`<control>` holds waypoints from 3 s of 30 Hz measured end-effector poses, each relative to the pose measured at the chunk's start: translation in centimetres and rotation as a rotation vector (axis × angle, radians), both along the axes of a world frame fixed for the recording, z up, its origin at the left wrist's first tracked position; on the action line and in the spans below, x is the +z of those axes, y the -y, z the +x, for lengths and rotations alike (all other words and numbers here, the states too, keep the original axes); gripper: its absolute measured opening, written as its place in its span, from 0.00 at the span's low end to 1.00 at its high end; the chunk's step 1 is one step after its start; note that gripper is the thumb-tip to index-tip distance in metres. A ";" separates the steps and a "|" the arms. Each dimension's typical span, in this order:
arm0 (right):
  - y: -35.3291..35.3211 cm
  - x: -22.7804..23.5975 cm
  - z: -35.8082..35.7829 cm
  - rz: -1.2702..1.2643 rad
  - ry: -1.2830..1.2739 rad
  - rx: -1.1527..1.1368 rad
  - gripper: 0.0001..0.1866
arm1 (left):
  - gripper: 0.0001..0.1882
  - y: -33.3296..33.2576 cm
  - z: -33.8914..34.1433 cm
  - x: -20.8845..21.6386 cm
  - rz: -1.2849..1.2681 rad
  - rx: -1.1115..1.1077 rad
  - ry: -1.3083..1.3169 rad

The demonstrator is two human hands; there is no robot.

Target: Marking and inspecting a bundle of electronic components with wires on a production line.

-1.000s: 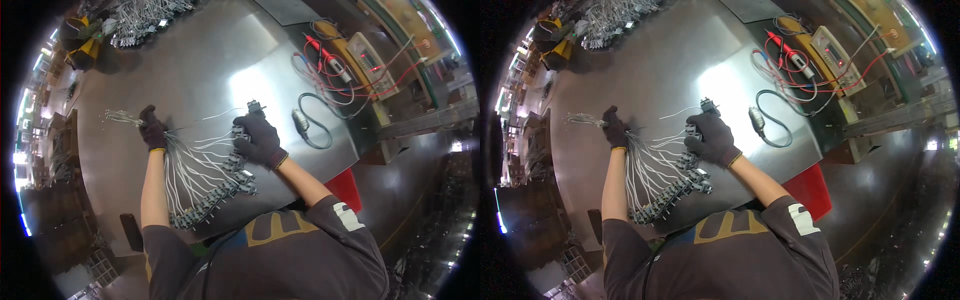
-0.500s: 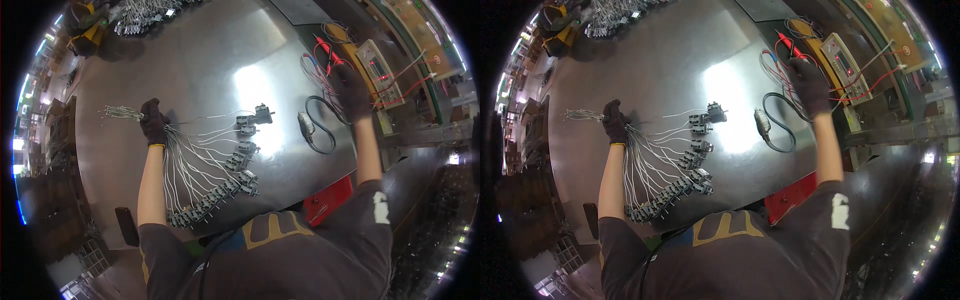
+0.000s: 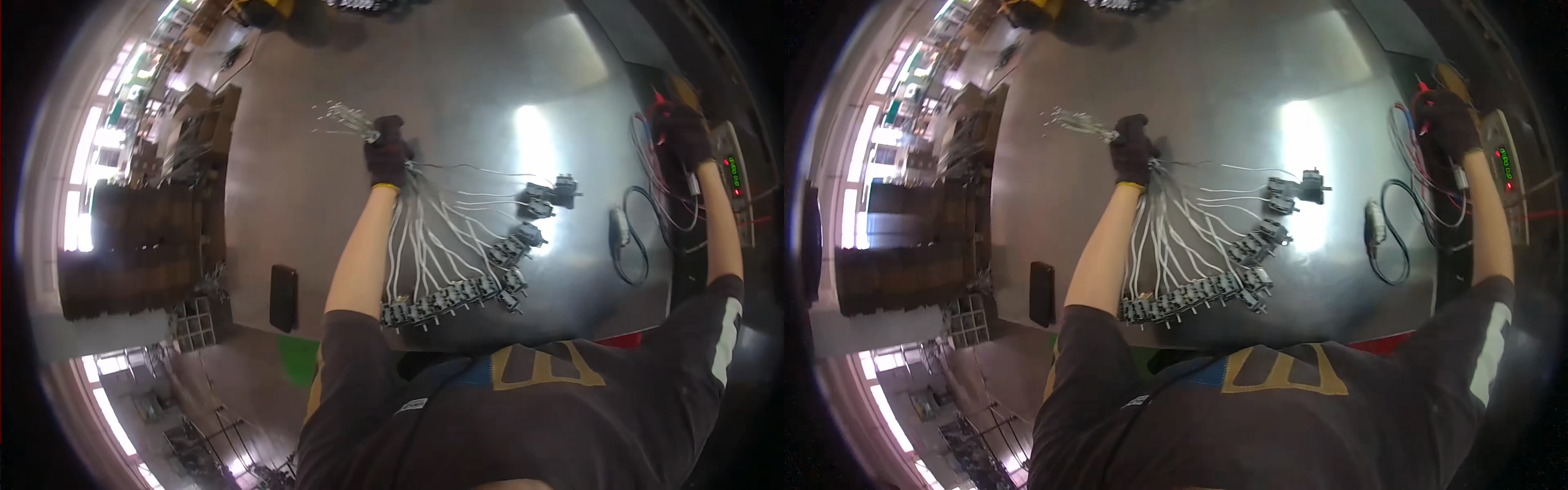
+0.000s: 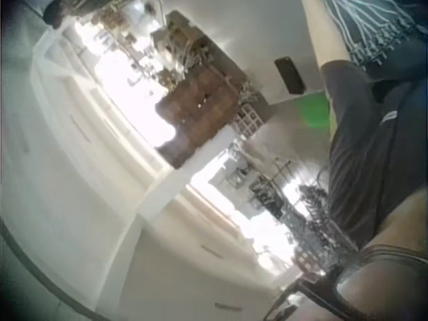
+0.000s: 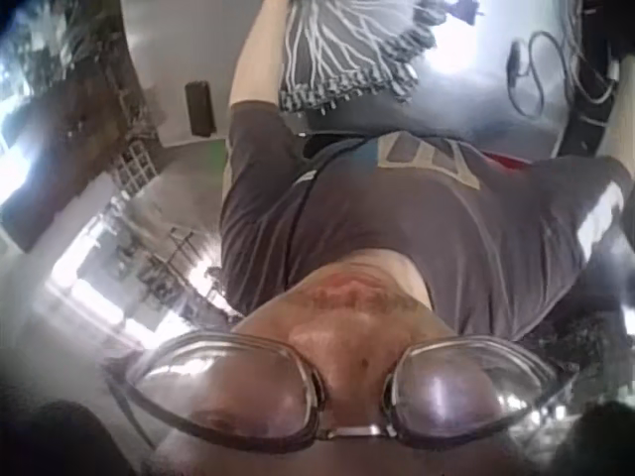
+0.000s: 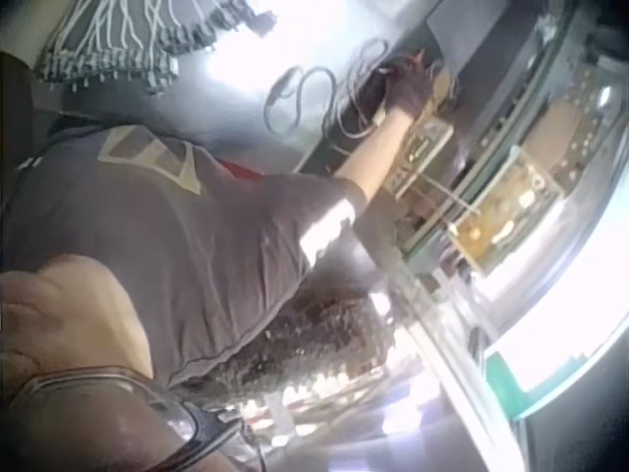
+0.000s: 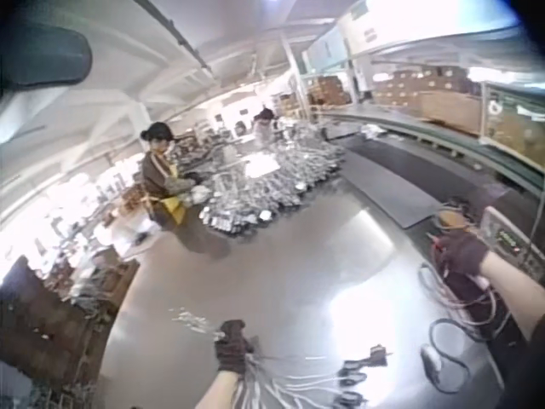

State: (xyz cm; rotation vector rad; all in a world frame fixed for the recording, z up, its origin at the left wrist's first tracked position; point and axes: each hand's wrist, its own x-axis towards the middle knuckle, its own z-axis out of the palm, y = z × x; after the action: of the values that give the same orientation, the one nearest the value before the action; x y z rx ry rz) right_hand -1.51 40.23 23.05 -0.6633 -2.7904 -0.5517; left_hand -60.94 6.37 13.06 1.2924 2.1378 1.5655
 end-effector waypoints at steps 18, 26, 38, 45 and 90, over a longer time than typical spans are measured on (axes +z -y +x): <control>19.9 19.9 -21.6 -0.921 -0.472 0.070 0.27 | 0.15 -0.8 1.5 1.3 0.357 0.089 0.630; 17.5 10.0 -26.7 -0.428 0.035 -0.275 0.19 | 0.21 0.2 0.3 1.0 0.090 0.057 0.295; 23.7 8.8 -28.6 -0.691 -0.431 0.431 0.15 | 0.35 5.9 -2.9 7.2 0.411 -0.438 0.045; 30.5 10.2 -38.9 -0.613 -0.465 0.589 0.19 | 0.28 3.0 -0.9 6.8 0.333 -0.655 0.765; 31.6 10.0 -38.3 -0.516 -0.435 0.101 0.12 | 0.12 2.9 0.9 9.5 0.352 -0.530 0.660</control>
State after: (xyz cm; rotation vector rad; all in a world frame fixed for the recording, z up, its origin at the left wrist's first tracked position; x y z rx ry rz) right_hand -39.80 8.63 33.03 -0.6339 -2.5207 0.3175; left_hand -60.05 3.42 22.59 1.0834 1.0610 1.8169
